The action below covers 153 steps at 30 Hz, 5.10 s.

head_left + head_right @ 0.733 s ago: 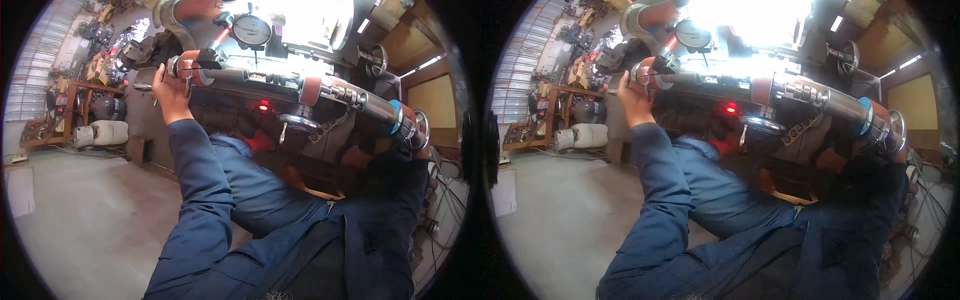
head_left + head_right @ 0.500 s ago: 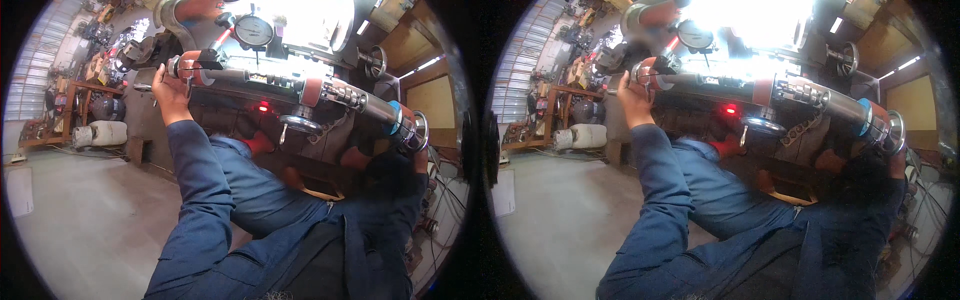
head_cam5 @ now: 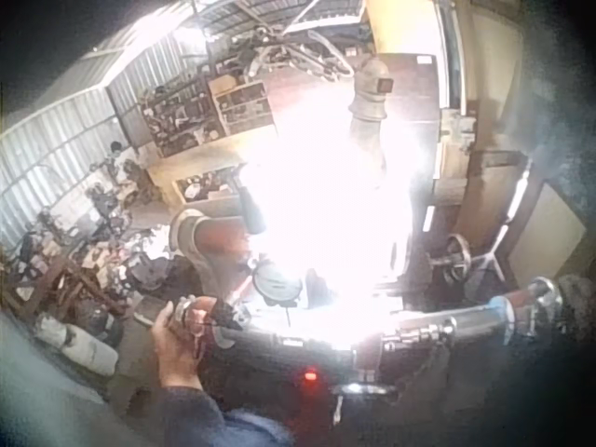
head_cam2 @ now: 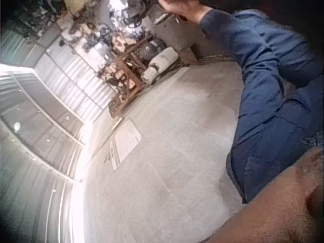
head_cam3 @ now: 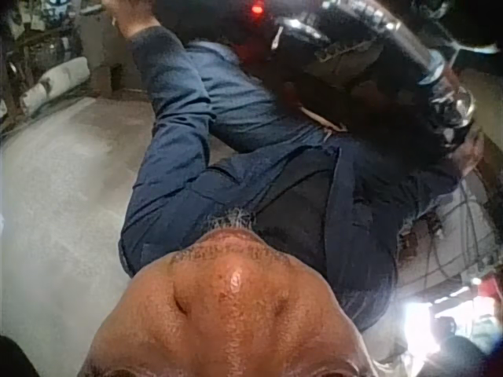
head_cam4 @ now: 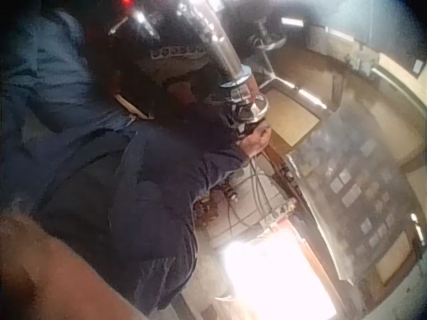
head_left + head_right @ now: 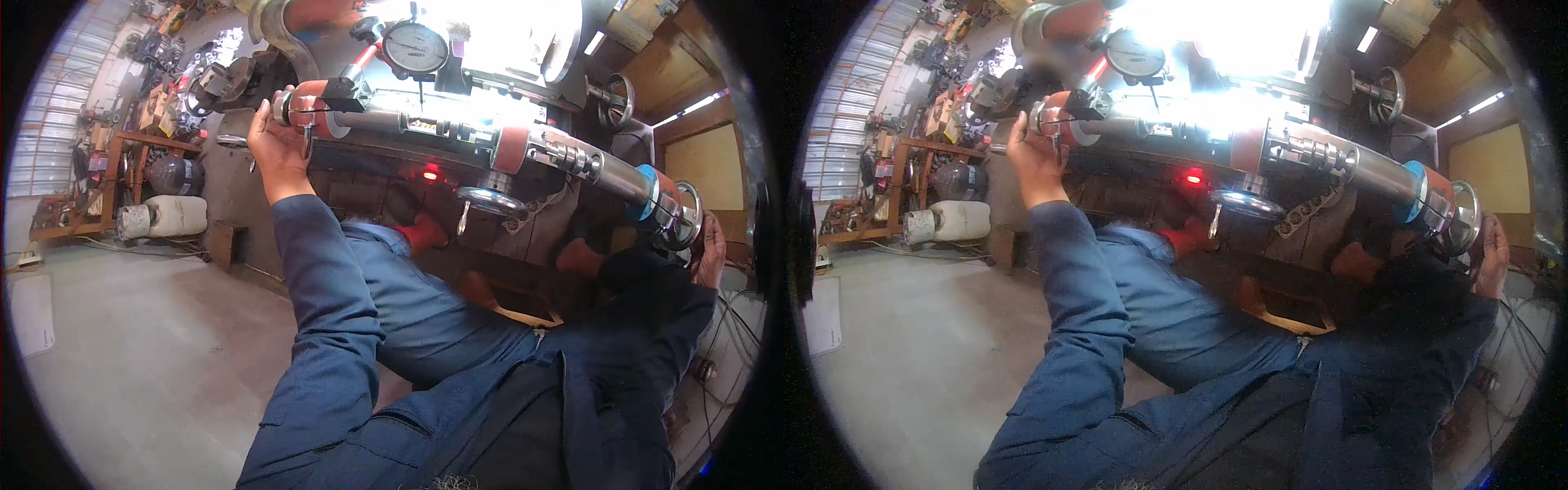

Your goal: The person cleans a small cylindrical valve component by hand using a cloth, then inserts the component into a lathe and secures it, adjusts the lathe controls, and operates the machine.

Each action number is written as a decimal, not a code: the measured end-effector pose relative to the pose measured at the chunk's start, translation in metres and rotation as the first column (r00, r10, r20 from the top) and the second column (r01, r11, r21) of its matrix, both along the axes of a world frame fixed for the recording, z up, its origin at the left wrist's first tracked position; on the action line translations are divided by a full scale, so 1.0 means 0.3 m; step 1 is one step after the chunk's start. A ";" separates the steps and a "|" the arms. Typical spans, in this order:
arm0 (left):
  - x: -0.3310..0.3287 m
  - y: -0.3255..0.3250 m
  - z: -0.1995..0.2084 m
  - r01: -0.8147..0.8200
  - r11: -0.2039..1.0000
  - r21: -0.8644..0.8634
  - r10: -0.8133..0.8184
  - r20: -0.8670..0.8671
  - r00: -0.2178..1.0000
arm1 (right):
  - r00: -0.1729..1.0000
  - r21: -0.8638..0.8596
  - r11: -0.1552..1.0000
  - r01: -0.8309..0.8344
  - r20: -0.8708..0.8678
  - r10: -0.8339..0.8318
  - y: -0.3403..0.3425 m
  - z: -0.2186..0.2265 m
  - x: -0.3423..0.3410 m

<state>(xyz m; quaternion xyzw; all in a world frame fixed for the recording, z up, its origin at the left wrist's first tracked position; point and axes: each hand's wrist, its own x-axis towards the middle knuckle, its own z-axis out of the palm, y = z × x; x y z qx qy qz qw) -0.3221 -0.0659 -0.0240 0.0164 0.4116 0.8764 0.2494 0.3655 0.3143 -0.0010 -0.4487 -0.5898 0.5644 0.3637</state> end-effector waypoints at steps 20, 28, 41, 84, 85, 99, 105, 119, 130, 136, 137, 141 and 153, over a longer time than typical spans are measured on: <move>0.130 0.021 0.128 -0.542 0.750 -0.378 0.248 -0.599 0.761 | 0.881 0.457 0.869 0.191 0.311 -0.358 -0.068 0.122 0.179; 0.229 0.049 0.052 -0.988 0.063 0.142 0.201 -0.971 -0.127 | 0.461 0.563 0.393 0.727 0.024 -0.887 -0.441 0.457 0.806; 0.821 0.291 -0.015 -0.258 0.841 -0.475 0.172 -0.218 0.961 | 0.561 0.045 0.639 0.768 0.436 -0.704 -0.362 -0.149 0.908; 0.780 0.354 -0.108 0.157 0.904 0.398 -0.210 0.092 0.973 | 0.800 0.766 0.546 -0.339 -0.070 0.596 -0.598 0.212 -1.250; 0.781 0.356 -0.130 0.150 0.908 0.392 -0.206 0.104 0.973 | 0.814 0.812 0.436 -0.388 0.080 0.575 -0.593 0.192 -1.279; 0.774 0.333 -0.069 0.166 0.931 0.324 -0.214 0.120 0.969 | 0.764 0.868 0.391 -0.308 -0.019 0.645 -0.684 0.212 -1.364; 0.770 0.332 -0.082 0.173 0.942 0.288 -0.195 0.051 0.979 | 0.750 0.797 0.125 -0.590 0.484 0.452 -0.661 0.273 -1.332; 0.748 0.317 -0.024 0.091 0.968 0.235 -0.149 0.241 0.959 | 0.902 0.398 0.913 -0.094 0.422 -0.091 -0.184 0.313 -0.289; 0.747 0.318 0.057 0.033 0.980 -0.196 -0.013 0.106 0.994 | 0.826 0.620 0.640 -0.454 0.563 0.041 -0.053 0.019 -0.227; 0.738 0.312 0.005 -0.004 0.995 0.103 -0.018 0.215 0.977 | 0.783 0.463 0.770 -0.439 0.617 0.076 -0.041 -0.021 -0.222; 0.734 0.307 0.002 -0.006 0.994 0.110 -0.018 0.217 0.976 | 0.775 0.422 0.800 -0.427 0.626 0.083 -0.050 -0.016 -0.210; 0.721 0.301 -0.002 -0.055 0.982 0.182 0.012 0.228 0.974 | 0.724 0.221 0.913 -0.344 0.681 0.108 -0.090 0.019 -0.134; 0.722 0.310 -0.022 -0.093 0.964 0.247 0.032 0.242 0.970 | 0.911 0.046 0.959 -0.280 0.327 0.251 -0.163 0.173 -0.094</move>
